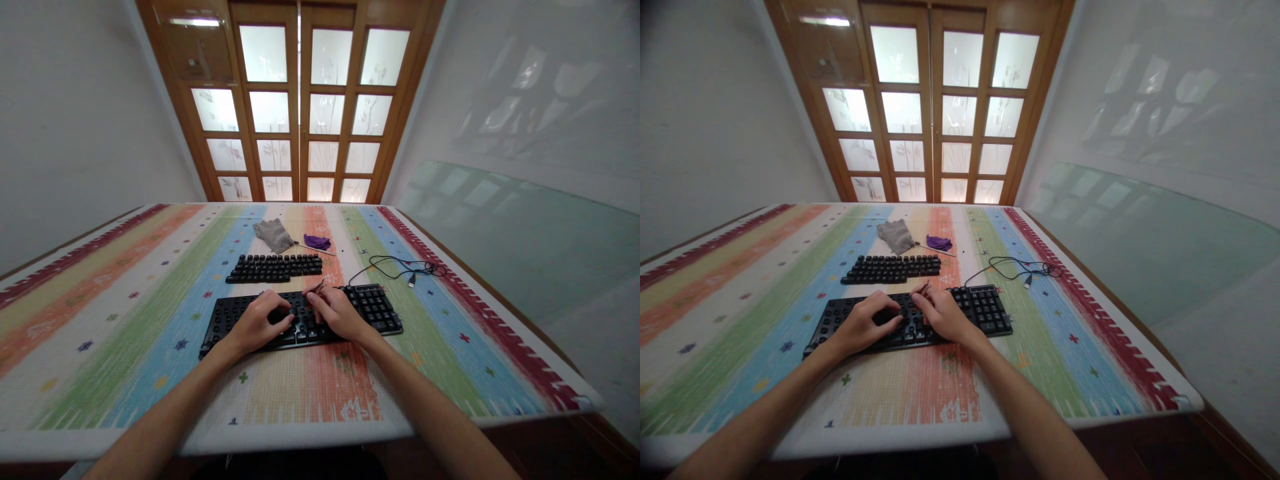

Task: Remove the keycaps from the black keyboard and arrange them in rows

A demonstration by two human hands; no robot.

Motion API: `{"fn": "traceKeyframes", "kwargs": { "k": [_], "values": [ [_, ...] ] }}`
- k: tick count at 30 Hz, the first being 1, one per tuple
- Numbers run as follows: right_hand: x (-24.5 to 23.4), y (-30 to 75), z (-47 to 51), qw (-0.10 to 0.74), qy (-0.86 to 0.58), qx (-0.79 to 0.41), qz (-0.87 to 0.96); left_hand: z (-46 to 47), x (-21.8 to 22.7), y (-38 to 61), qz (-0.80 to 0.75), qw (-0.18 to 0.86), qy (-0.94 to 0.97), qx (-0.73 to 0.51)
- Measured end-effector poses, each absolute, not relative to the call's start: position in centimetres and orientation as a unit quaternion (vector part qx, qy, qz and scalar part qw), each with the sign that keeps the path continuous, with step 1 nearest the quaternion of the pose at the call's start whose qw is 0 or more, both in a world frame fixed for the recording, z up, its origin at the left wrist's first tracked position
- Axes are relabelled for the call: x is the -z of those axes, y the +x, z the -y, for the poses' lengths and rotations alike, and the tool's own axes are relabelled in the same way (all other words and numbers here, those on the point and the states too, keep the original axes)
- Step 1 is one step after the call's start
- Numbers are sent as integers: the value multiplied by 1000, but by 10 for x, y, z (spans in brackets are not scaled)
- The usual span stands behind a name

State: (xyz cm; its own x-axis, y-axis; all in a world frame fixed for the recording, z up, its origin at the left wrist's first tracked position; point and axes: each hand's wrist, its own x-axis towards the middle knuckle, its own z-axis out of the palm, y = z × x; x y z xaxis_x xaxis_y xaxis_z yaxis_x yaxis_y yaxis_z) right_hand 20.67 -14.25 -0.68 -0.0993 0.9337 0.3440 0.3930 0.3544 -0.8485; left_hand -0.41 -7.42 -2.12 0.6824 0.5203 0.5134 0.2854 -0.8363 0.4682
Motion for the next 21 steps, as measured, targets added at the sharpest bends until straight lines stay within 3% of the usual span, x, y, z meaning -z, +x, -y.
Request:
{"fn": "traceKeyframes", "kwargs": {
  "k": [21],
  "values": [
    [7, 208, 144, 449, -494, -258, 698, 79, 19, -4, -195, 123, 919, -321]
  ]
}}
